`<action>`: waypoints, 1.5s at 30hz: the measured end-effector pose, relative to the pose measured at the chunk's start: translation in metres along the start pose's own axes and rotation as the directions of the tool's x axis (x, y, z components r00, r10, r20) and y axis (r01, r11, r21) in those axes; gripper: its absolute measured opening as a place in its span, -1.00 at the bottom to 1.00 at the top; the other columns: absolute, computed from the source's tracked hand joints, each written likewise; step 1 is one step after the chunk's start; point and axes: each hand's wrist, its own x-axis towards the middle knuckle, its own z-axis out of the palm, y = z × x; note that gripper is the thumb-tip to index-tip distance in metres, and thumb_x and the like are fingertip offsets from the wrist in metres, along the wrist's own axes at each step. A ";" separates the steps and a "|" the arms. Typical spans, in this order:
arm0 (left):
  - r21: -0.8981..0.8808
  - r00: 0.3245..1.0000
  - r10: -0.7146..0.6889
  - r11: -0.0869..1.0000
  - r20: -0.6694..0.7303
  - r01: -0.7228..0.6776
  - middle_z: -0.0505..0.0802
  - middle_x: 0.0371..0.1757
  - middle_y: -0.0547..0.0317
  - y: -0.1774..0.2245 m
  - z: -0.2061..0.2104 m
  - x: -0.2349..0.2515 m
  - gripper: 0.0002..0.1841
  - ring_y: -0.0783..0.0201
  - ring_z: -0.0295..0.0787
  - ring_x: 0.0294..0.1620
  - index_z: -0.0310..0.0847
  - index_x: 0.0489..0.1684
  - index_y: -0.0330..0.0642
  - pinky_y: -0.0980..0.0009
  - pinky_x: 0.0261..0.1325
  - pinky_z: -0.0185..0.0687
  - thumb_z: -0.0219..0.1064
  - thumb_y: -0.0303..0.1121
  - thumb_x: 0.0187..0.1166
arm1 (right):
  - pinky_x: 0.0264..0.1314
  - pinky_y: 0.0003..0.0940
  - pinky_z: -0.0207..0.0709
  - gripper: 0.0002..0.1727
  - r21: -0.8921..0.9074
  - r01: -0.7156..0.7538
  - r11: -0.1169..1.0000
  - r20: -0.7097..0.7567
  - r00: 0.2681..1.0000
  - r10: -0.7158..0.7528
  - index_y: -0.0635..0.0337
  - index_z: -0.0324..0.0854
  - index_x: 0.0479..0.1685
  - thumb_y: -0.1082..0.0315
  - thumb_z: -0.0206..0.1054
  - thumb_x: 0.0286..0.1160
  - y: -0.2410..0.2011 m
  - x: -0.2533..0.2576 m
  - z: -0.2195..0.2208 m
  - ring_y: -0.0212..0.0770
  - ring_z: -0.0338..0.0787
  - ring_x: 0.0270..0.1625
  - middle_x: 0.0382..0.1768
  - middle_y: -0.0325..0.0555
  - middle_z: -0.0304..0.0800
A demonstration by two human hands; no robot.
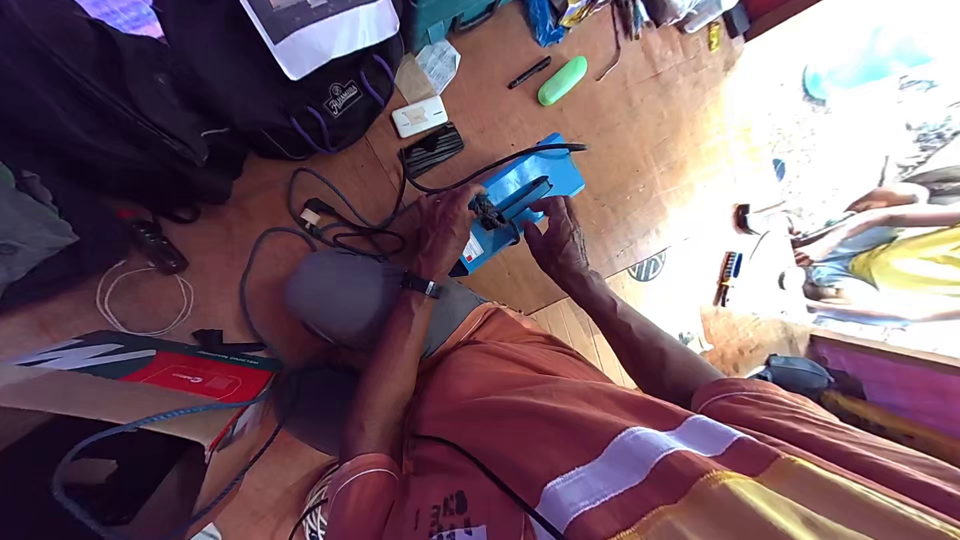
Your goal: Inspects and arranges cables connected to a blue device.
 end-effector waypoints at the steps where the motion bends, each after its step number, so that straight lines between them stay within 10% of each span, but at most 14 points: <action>1: -0.029 1.000 0.013 0.999 -0.020 -0.014 0.85 0.20 0.33 -0.004 0.001 -0.001 -0.63 0.21 0.73 0.30 0.63 0.36 0.22 -0.14 0.51 0.36 0.33 -0.37 0.61 | 0.26 0.06 0.70 -0.61 0.025 -0.013 1.000 0.048 0.999 0.012 0.23 0.52 0.34 0.30 0.38 0.63 -0.003 -0.006 -0.003 0.10 0.77 0.23 0.28 0.16 0.68; 8: -0.155 0.997 0.008 0.988 -0.082 -0.021 0.87 0.04 0.34 -0.015 0.001 -0.004 -0.73 0.17 0.71 0.18 0.70 0.18 0.12 0.07 0.36 0.50 0.36 -0.42 0.58 | -0.25 -0.03 0.77 -0.67 0.104 -0.125 0.987 0.098 0.989 0.115 0.13 0.50 0.22 0.18 0.37 0.66 -0.011 -0.012 0.016 -0.10 0.83 -0.28 -0.09 -0.03 0.79; 13: -0.180 0.994 0.029 0.983 -0.103 -0.047 0.87 -0.10 0.37 -0.020 -0.001 -0.005 -0.74 0.23 0.73 0.06 0.72 0.18 0.10 0.05 0.37 0.47 0.42 -0.34 0.57 | -0.22 -0.12 0.75 -0.57 0.130 0.005 0.991 0.059 0.998 -0.013 0.10 0.53 0.40 0.21 0.42 0.61 -0.023 -0.009 0.017 -0.10 0.77 -0.23 -0.01 0.03 0.71; 23: -0.124 1.000 -0.001 0.992 -0.027 -0.003 0.82 -0.02 0.22 -0.030 0.000 -0.011 -0.86 0.12 0.69 0.19 0.83 -0.03 0.11 0.02 0.33 0.51 0.39 -0.21 0.62 | -0.09 -0.16 0.78 -0.81 0.113 0.060 0.992 0.042 0.997 -0.065 0.14 0.68 0.09 0.31 0.40 0.62 -0.030 0.002 0.022 -0.16 0.80 -0.17 -0.05 -0.03 0.76; 29: -0.198 0.996 0.063 0.977 -0.069 -0.076 0.85 -0.06 0.31 -0.029 0.001 -0.009 -0.84 0.21 0.69 0.20 0.84 -0.03 0.11 0.13 0.40 0.52 0.33 -0.21 0.68 | -0.23 -0.12 0.75 -0.55 0.169 0.028 0.985 0.092 0.995 -0.044 0.10 0.52 0.38 0.21 0.46 0.58 -0.037 -0.002 0.011 -0.12 0.78 -0.27 -0.06 0.00 0.76; 33: -0.260 0.997 0.047 0.964 -0.068 -0.063 0.85 -0.06 0.26 -0.025 0.003 -0.008 -0.83 0.23 0.71 0.17 0.83 0.01 0.05 0.21 0.36 0.56 0.33 -0.21 0.69 | 0.08 -0.32 0.76 -0.71 0.234 0.024 0.972 0.098 0.994 -0.048 0.07 0.75 0.13 0.11 0.33 0.69 -0.031 0.024 0.017 -0.35 0.83 -0.06 -0.02 -0.17 0.83; 45: -0.297 0.995 0.014 0.954 -0.095 -0.042 0.86 -0.15 0.24 -0.003 0.006 -0.006 -0.82 0.28 0.77 0.04 0.83 -0.05 -0.05 0.28 0.29 0.62 0.34 -0.23 0.68 | -0.27 -0.22 0.74 -0.80 0.451 -0.156 0.878 0.259 0.965 0.039 0.12 0.66 -0.01 0.23 0.40 0.56 -0.025 0.041 0.009 -0.26 0.80 -0.36 -0.30 -0.16 0.81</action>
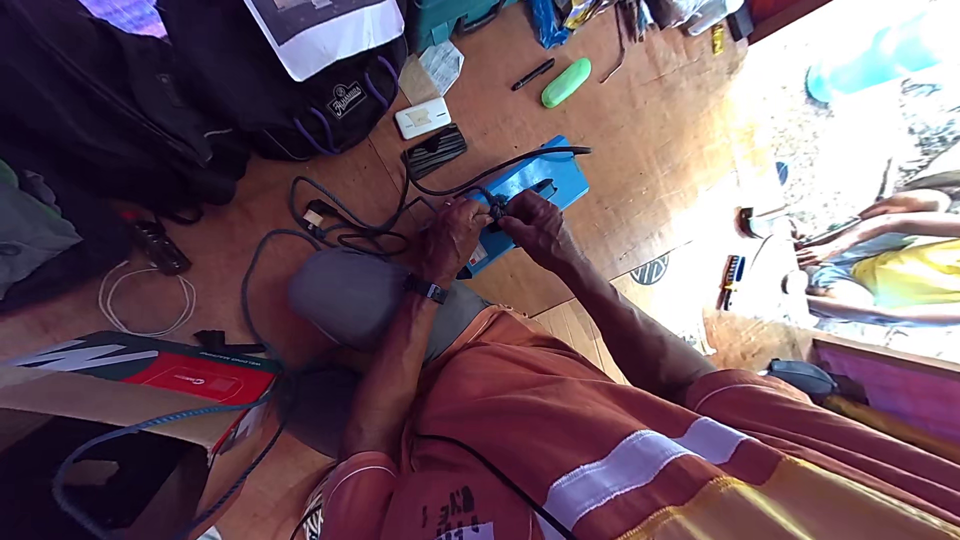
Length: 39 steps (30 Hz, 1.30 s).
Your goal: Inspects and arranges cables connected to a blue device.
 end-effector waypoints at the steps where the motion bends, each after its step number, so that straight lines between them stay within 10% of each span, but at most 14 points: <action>1: -0.041 1.000 -0.008 0.999 -0.015 0.007 0.87 -0.13 0.24 0.000 0.001 0.001 -0.82 0.31 0.77 0.03 0.83 -0.02 -0.05 0.29 0.27 0.64 0.34 -0.23 0.68 | -0.30 -0.21 0.73 -0.79 -0.003 -0.010 1.000 -0.003 1.000 0.010 0.12 0.64 -0.01 0.22 0.39 0.56 -0.001 0.001 0.000 -0.25 0.79 -0.37 -0.31 -0.16 0.80; 5: -0.243 0.991 -0.124 0.961 0.044 0.131 0.90 -0.02 0.25 0.004 -0.002 0.003 -0.69 0.40 0.83 -0.04 0.74 0.26 -0.06 0.31 0.19 0.77 0.34 -0.16 0.70 | -0.34 -0.19 0.72 -0.79 0.023 -0.047 0.999 -0.008 0.999 0.048 0.12 0.67 -0.02 0.21 0.38 0.55 -0.002 0.005 -0.002 -0.23 0.78 -0.41 -0.32 -0.14 0.81; 9: -0.063 0.979 -0.193 0.978 0.067 0.197 0.89 -0.22 0.29 0.012 -0.001 0.007 -0.50 0.33 0.81 -0.19 0.80 0.11 0.01 0.15 0.09 0.74 0.27 0.22 0.63 | -0.14 -0.19 0.71 -0.84 -0.048 -0.017 0.999 -0.036 0.999 0.015 0.09 0.72 -0.07 0.25 0.38 0.54 -0.005 0.003 0.001 -0.28 0.79 -0.26 -0.29 -0.18 0.81; 14: 0.092 0.977 -0.183 0.980 0.106 0.174 0.89 -0.18 0.34 0.023 0.004 0.013 -0.55 0.26 0.76 -0.04 0.81 0.07 0.14 -0.03 0.38 0.41 0.06 0.18 0.77 | -0.49 -0.05 0.53 -0.83 -0.308 0.011 0.951 -0.078 0.996 -0.037 0.12 0.52 0.00 0.22 0.20 0.69 -0.008 -0.021 0.006 -0.13 0.64 -0.49 -0.44 -0.09 0.62; 23: 0.255 0.988 -0.140 0.960 0.067 0.118 0.82 -0.08 0.25 0.019 0.007 0.012 -0.51 0.18 0.69 0.13 0.76 -0.06 0.06 -0.01 0.26 0.39 -0.07 0.12 0.83 | -0.52 -0.12 0.53 -0.80 -0.240 -0.019 0.971 -0.142 0.990 -0.016 0.11 0.48 0.04 0.18 0.12 0.78 0.001 -0.019 0.008 -0.15 0.63 -0.53 -0.46 -0.10 0.60; 30: 0.132 0.999 -0.011 0.991 0.034 0.007 0.80 -0.25 0.28 0.011 0.000 0.014 -0.56 0.20 0.68 -0.04 0.77 -0.25 0.03 0.02 0.26 0.36 0.17 0.16 0.72 | -0.01 0.03 0.71 -0.73 -0.469 0.043 0.882 -0.031 0.997 -0.066 0.19 0.63 -0.09 0.14 0.29 0.65 -0.013 0.000 -0.001 -0.05 0.81 -0.12 -0.15 0.01 0.75; 35: 0.135 0.993 -0.095 0.987 0.074 0.084 0.81 -0.11 0.34 0.001 0.003 0.013 -0.57 0.26 0.67 0.10 0.81 0.00 0.16 -0.02 0.35 0.30 0.01 0.11 0.81 | -0.13 -0.17 0.67 -0.77 -0.246 0.170 0.954 -0.009 0.984 -0.178 0.16 0.65 -0.14 0.17 0.27 0.72 0.000 0.002 -0.003 -0.23 0.73 -0.26 -0.24 -0.10 0.72; 39: 0.173 0.990 -0.113 0.980 0.088 0.097 0.81 -0.04 0.33 0.000 0.002 0.016 -0.56 0.23 0.65 0.17 0.81 0.01 0.16 -0.04 0.35 0.31 -0.04 0.07 0.83 | -0.22 -0.14 0.73 -0.79 0.321 0.067 0.945 0.032 0.996 -0.082 0.24 0.55 -0.03 0.24 0.21 0.74 0.011 0.004 -0.008 -0.15 0.75 -0.34 -0.31 -0.04 0.72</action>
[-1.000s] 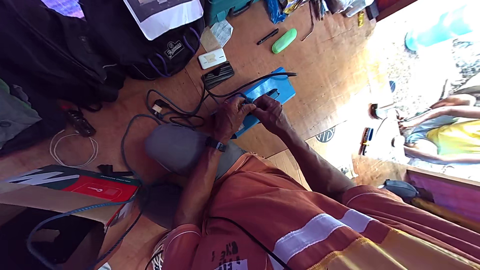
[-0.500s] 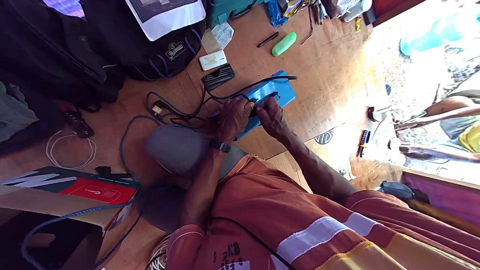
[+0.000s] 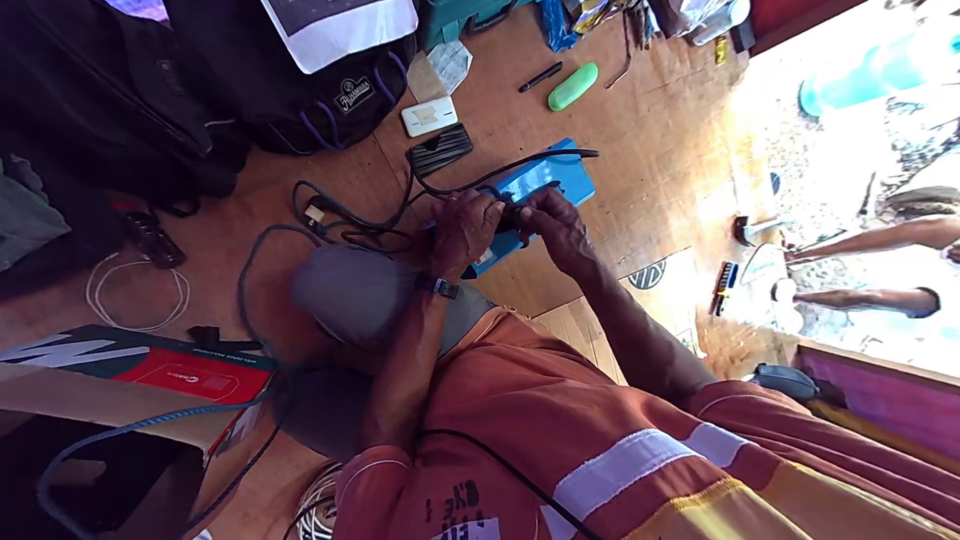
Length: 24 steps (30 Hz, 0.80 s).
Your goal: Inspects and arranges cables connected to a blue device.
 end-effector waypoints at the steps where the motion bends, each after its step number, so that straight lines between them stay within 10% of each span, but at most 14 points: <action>1: 0.008 1.000 0.001 1.000 0.008 -0.001 0.81 -0.03 0.33 0.001 0.000 0.001 -0.56 0.21 0.65 0.19 0.80 -0.02 0.15 -0.05 0.34 0.31 -0.04 0.07 0.83 | -0.21 -0.13 0.73 -0.79 0.065 -0.026 0.998 0.017 1.000 0.025 0.23 0.53 -0.02 0.24 0.20 0.75 0.001 -0.002 -0.002 -0.13 0.76 -0.35 -0.34 -0.04 0.72; 5: 0.012 0.999 0.039 0.999 -0.005 -0.039 0.80 -0.09 0.24 0.003 0.003 0.004 -0.56 0.17 0.66 0.14 0.78 -0.09 0.03 -0.01 0.37 0.33 -0.01 0.03 0.83 | -0.34 -0.20 0.75 -0.75 -0.211 -0.080 0.974 0.080 0.992 0.098 0.22 0.57 0.03 0.21 0.29 0.67 -0.014 0.003 -0.016 -0.18 0.79 -0.43 -0.36 -0.06 0.77; 9: -0.047 0.996 0.078 0.996 -0.042 -0.080 0.78 -0.19 0.22 0.005 0.000 0.001 -0.54 0.17 0.67 0.07 0.78 -0.19 0.01 -0.01 0.39 0.32 0.09 0.13 0.77 | -0.07 -0.14 0.71 -0.76 -0.591 0.042 0.806 0.062 0.998 -0.007 0.11 0.67 -0.08 0.11 0.36 0.66 -0.026 0.011 -0.014 -0.26 0.78 -0.24 -0.26 -0.17 0.78; 18: -0.002 1.000 0.011 1.000 0.022 -0.011 0.81 -0.03 0.26 0.002 -0.001 0.006 -0.55 0.22 0.67 0.19 0.78 0.03 0.10 -0.07 0.50 0.26 -0.03 0.09 0.82 | -0.08 -0.08 0.81 -0.86 0.325 -0.055 0.944 -0.023 0.998 0.066 0.19 0.52 0.03 0.32 0.18 0.74 0.009 0.001 -0.016 -0.10 0.83 -0.25 -0.14 0.01 0.77; 24: -0.068 0.998 0.014 0.998 0.062 -0.010 0.81 -0.04 0.25 0.003 -0.003 0.001 -0.49 0.20 0.67 0.20 0.80 0.04 0.10 -0.10 0.55 0.23 0.04 0.24 0.75 | -0.14 -0.21 0.80 -0.78 0.023 -0.031 0.999 -0.145 0.989 0.034 0.28 0.66 0.10 0.32 0.25 0.72 0.000 0.000 -0.017 -0.17 0.85 -0.25 -0.17 -0.03 0.86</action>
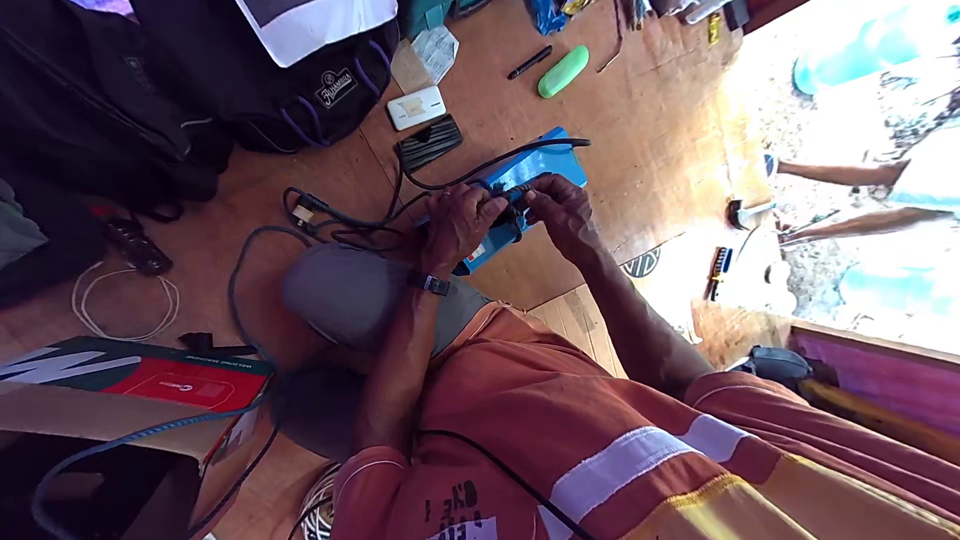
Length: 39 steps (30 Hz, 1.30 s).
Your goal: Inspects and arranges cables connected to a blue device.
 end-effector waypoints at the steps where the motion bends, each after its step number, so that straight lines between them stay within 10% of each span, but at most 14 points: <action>1: -0.022 1.000 -0.002 1.000 0.003 0.002 0.81 -0.05 0.26 -0.001 -0.001 0.001 -0.48 0.21 0.67 0.18 0.80 0.03 0.12 -0.11 0.55 0.22 0.09 0.28 0.70 | -0.15 -0.22 0.80 -0.77 -0.035 0.006 0.999 -0.008 1.000 -0.006 0.28 0.67 0.11 0.33 0.30 0.68 -0.002 0.003 -0.001 -0.17 0.86 -0.27 -0.17 -0.03 0.87; 13: -0.107 0.996 -0.067 0.993 -0.061 0.060 0.83 -0.22 0.20 0.003 0.004 0.001 -0.48 0.23 0.73 -0.03 0.80 -0.18 -0.05 -0.04 0.41 0.34 0.03 0.14 0.80 | -0.19 -0.26 0.79 -0.81 -0.182 0.018 0.983 -0.027 0.999 -0.023 0.25 0.64 -0.07 0.29 0.40 0.61 -0.002 0.002 0.011 -0.23 0.86 -0.28 -0.25 -0.10 0.88; 18: -0.133 0.993 -0.109 0.986 -0.034 0.104 0.82 -0.25 0.12 0.002 0.002 0.003 -0.44 0.17 0.75 -0.08 0.76 -0.21 -0.13 -0.06 0.37 0.40 0.00 0.12 0.82 | -0.01 -0.17 0.74 -0.36 -0.513 0.125 0.849 0.110 0.991 -0.079 0.26 0.45 0.25 0.07 0.63 0.35 -0.004 -0.008 0.016 -0.19 0.80 -0.13 -0.02 -0.03 0.77; 26: -0.141 0.996 -0.079 0.987 -0.051 0.072 0.82 -0.20 0.13 -0.003 0.005 0.003 -0.46 0.16 0.74 -0.03 0.75 -0.18 -0.11 -0.09 0.31 0.41 -0.05 0.10 0.84 | -0.05 -0.26 0.77 -0.59 -0.542 0.147 0.828 0.134 0.987 -0.088 0.23 0.52 0.21 0.23 0.45 0.48 -0.003 -0.004 0.012 -0.27 0.84 -0.18 -0.09 -0.09 0.84; 33: -0.203 0.995 -0.083 0.977 -0.060 0.070 0.88 -0.07 0.18 0.001 0.003 0.000 -0.53 0.23 0.79 0.02 0.67 0.28 -0.08 -0.06 0.41 0.48 0.22 0.10 0.72 | 0.03 -0.27 0.77 -0.70 -0.542 0.103 0.834 0.069 0.995 -0.078 0.21 0.59 0.16 0.23 0.34 0.62 -0.006 -0.004 0.016 -0.30 0.85 -0.12 -0.08 -0.08 0.85; 39: -0.281 0.989 -0.017 0.960 -0.144 -0.025 0.88 -0.12 0.17 -0.002 0.009 0.004 -0.70 0.30 0.81 -0.03 0.79 0.06 -0.12 0.18 0.22 0.67 0.22 -0.14 0.77 | 0.10 -0.24 0.78 -0.67 -0.519 0.121 0.846 0.097 0.992 -0.083 0.22 0.59 0.21 0.20 0.33 0.65 -0.001 0.002 0.012 -0.29 0.86 -0.06 -0.02 -0.08 0.84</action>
